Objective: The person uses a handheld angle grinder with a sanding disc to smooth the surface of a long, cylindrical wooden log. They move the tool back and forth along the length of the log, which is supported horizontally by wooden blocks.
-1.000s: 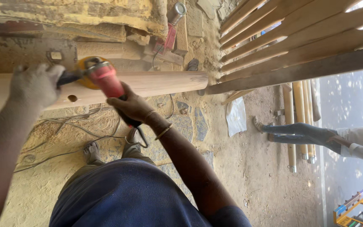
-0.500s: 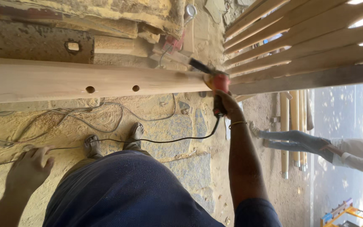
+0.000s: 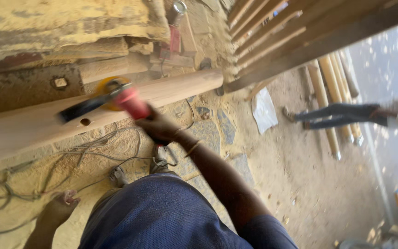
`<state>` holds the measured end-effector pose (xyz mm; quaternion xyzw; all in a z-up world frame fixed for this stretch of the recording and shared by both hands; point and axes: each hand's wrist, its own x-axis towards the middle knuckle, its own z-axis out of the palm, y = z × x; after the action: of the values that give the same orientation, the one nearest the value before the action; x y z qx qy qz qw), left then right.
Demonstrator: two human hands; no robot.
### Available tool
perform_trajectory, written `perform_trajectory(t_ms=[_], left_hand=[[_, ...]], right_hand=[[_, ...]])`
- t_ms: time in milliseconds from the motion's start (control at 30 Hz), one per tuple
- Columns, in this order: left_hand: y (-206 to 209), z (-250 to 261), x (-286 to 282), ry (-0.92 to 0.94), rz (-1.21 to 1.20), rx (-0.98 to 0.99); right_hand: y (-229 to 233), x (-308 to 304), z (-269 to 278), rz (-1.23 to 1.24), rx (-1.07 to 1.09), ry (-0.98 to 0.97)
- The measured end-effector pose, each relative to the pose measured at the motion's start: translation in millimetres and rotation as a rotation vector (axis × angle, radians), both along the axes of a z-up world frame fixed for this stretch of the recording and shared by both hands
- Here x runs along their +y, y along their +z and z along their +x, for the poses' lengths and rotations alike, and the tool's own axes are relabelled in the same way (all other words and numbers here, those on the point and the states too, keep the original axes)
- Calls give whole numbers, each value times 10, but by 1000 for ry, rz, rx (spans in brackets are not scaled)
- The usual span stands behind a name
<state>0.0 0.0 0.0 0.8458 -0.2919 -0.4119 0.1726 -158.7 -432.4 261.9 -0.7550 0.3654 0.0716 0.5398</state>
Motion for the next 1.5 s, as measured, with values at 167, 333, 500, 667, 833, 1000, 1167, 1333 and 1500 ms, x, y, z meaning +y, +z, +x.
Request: perform_trajectory(t_ms=[167, 333, 500, 667, 833, 1000, 1167, 1333, 1500], left_hand=[[206, 274, -53, 43, -238, 173], [468, 385, 100, 178, 104, -56], [619, 155, 344, 179, 174, -77], [697, -94, 569, 129, 156, 29], [746, 15, 534, 122, 172, 52], [743, 295, 316, 57, 279, -24], [841, 403, 248, 128, 231, -67], [974, 128, 374, 77, 253, -74], [839, -256, 368, 121, 242, 34]], right_hand=[[193, 722, 279, -176, -14, 122], [-104, 258, -147, -28, 94, -126], [-559, -833, -1111, -343, -64, -552], [-520, -1230, -1424, -89, -212, -827], [-365, -462, -1051, -155, 56, -499], [-117, 649, -328, -117, 89, -96], [-40, 881, -106, -176, 88, -18], [-306, 371, -441, -187, -64, -267], [-400, -831, -1109, -179, -8, -632]])
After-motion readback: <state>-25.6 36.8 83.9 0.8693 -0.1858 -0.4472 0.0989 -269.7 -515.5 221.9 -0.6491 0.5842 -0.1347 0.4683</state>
